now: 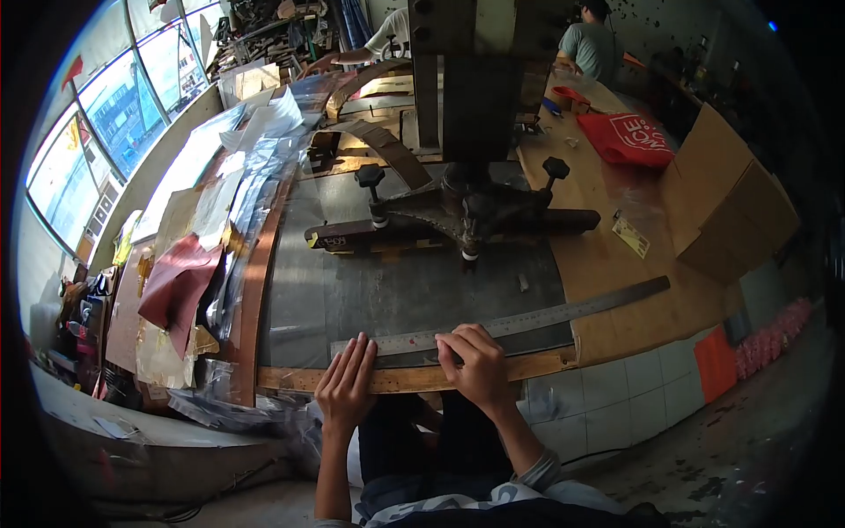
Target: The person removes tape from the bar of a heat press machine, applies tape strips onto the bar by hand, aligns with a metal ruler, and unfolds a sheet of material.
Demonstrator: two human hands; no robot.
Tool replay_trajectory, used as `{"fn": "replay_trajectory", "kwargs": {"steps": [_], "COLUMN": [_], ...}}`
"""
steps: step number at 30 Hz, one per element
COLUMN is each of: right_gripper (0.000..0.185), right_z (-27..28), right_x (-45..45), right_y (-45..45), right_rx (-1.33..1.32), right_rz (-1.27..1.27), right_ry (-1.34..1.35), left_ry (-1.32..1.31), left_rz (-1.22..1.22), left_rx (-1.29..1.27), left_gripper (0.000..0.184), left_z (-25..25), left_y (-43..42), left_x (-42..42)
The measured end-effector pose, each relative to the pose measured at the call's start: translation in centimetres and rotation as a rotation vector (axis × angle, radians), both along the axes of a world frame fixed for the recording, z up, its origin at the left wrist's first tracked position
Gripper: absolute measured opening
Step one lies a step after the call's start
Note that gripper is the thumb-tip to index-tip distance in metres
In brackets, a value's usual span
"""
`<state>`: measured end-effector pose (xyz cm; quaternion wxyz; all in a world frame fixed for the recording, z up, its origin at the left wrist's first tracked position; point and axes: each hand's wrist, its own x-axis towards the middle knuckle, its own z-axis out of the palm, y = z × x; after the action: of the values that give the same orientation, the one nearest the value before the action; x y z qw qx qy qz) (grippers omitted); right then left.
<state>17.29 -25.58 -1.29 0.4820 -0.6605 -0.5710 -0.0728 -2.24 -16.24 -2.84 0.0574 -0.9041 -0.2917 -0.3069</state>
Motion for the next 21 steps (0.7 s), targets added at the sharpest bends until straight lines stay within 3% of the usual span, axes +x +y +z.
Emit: {"fn": "replay_trajectory", "kwargs": {"steps": [7, 9, 11, 13, 19, 21], "right_gripper": [0.014, 0.023, 0.033, 0.039, 0.039, 0.039], "right_z": [0.7, 1.2, 2.0, 2.6, 0.0, 0.8], "right_x": [1.3, 5.4, 10.0, 12.9, 14.6, 14.7], "right_y": [-0.3, -0.9, -0.9, -0.3, 1.2, 0.9], "right_rx": [0.058, -0.112, -0.426, -0.637, -0.465, -0.583], "right_rz": [0.008, -0.324, -0.603, -0.622, -0.614, -0.654], "right_ry": [0.127, -0.113, -0.175, -0.232, -0.405, -0.336], "left_ry": [0.005, 0.002, -0.017, -0.016, -0.006, -0.011], "left_rz": [-0.016, -0.016, -0.024, -0.024, -0.021, -0.021], "left_rx": [0.018, 0.022, 0.012, 0.017, 0.027, 0.026], "left_gripper": [0.062, 0.062, 0.062, 0.06, 0.056, 0.054], "left_z": [-0.6, -0.3, -0.5, -0.6, -0.8, -0.9], "left_y": [0.0, 0.0, 0.0, -0.1, 0.0, 0.3], "left_x": [-0.2, -0.1, -0.1, -0.2, -0.3, -0.3]}}
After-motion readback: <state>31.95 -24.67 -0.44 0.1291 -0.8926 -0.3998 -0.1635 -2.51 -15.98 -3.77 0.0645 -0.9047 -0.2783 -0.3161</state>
